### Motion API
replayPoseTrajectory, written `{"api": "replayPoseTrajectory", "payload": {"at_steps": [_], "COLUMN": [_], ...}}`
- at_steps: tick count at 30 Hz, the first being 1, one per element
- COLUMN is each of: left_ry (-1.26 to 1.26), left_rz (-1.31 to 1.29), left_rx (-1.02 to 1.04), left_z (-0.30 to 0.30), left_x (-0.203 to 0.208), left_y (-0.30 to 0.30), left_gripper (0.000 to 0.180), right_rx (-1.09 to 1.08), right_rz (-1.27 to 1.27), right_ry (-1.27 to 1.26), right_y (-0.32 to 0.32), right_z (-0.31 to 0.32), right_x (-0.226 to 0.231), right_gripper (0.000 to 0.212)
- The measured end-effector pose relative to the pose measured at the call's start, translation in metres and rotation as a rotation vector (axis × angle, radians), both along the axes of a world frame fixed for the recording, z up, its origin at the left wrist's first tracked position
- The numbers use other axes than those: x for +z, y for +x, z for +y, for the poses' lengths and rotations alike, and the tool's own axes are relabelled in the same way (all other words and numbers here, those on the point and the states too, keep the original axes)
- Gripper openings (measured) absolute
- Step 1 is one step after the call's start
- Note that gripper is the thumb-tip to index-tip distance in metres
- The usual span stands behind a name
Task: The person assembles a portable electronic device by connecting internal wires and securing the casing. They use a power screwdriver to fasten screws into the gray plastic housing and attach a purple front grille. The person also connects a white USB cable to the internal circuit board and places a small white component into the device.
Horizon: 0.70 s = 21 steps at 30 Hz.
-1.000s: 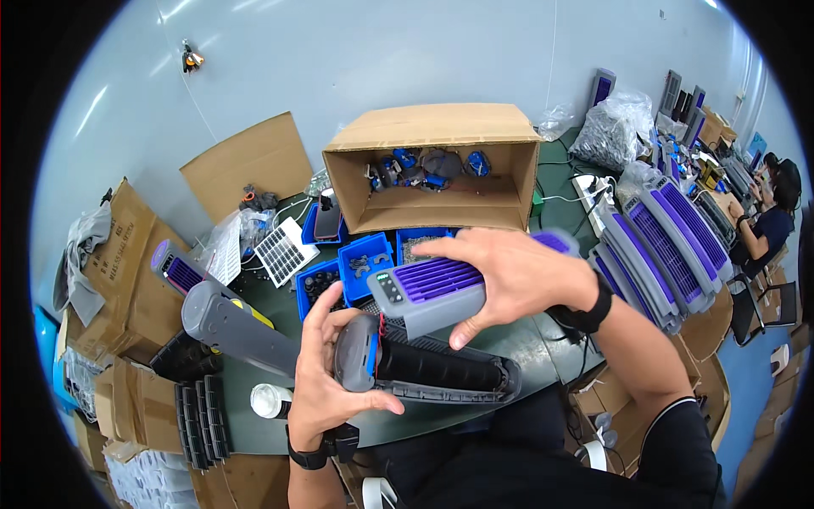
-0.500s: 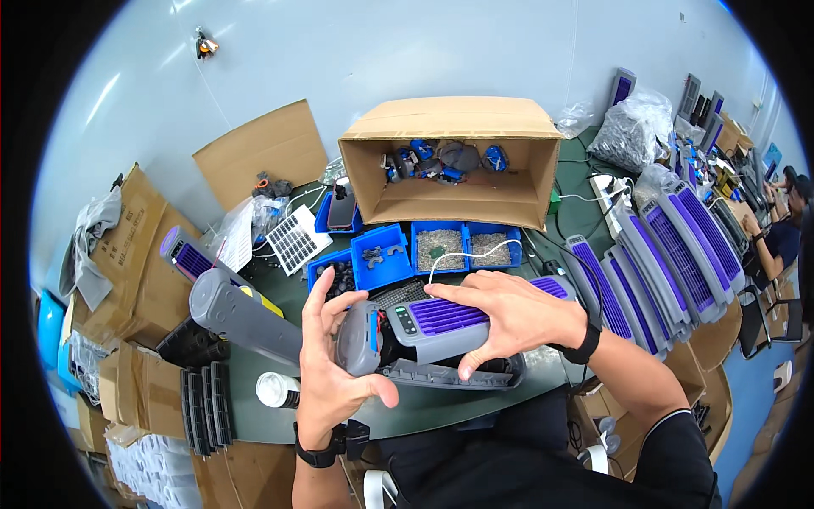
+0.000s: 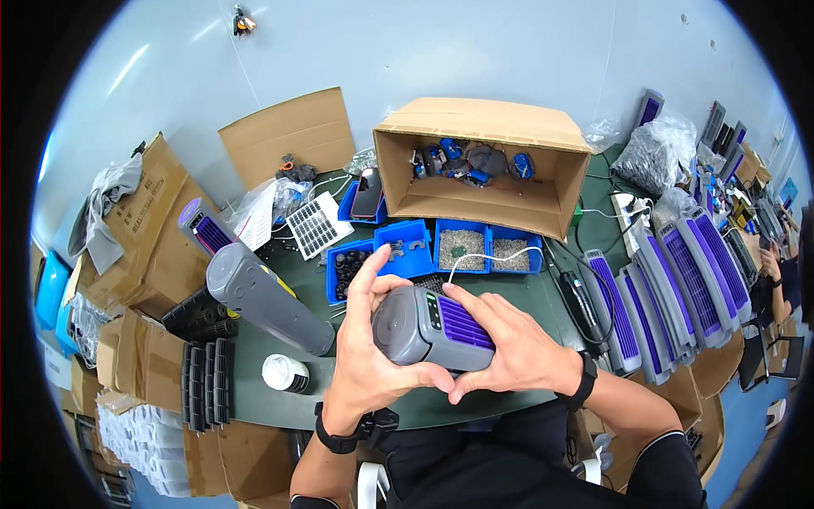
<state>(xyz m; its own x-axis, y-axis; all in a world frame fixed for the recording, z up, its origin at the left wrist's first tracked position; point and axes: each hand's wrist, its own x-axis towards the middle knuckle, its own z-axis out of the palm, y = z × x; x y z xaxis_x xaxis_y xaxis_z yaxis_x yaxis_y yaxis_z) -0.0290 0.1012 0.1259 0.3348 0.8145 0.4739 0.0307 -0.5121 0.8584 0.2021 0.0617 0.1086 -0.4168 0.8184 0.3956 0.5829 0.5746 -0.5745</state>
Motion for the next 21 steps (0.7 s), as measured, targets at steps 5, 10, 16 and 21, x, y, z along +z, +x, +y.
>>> {"api": "replayPoseTrajectory", "payload": {"at_steps": [5,10,16,21], "left_ry": [0.376,0.329,0.252,0.266], "left_rz": [0.166,0.105,0.061,0.027], "left_rx": [0.021,0.102,0.106,0.072], "left_z": [0.003,-0.005,-0.005,-0.005], "left_x": [0.008,0.012,0.003,0.001], "left_y": [0.000,0.005,-0.009,-0.011], "left_gripper": [0.101,0.033,0.036,0.038], "right_rx": [0.014,0.034,-0.016,-0.049], "right_rz": [-0.055,-0.006,-0.099,0.005], "right_ry": [0.046,0.052,-0.189,-0.112], "right_y": [-0.005,-0.009,0.038,0.042], "right_z": [-0.005,-0.005,-0.037,-0.050], "right_x": [0.001,-0.016,-0.077,-0.116], "right_gripper": [0.136,0.137,0.138,0.133]}}
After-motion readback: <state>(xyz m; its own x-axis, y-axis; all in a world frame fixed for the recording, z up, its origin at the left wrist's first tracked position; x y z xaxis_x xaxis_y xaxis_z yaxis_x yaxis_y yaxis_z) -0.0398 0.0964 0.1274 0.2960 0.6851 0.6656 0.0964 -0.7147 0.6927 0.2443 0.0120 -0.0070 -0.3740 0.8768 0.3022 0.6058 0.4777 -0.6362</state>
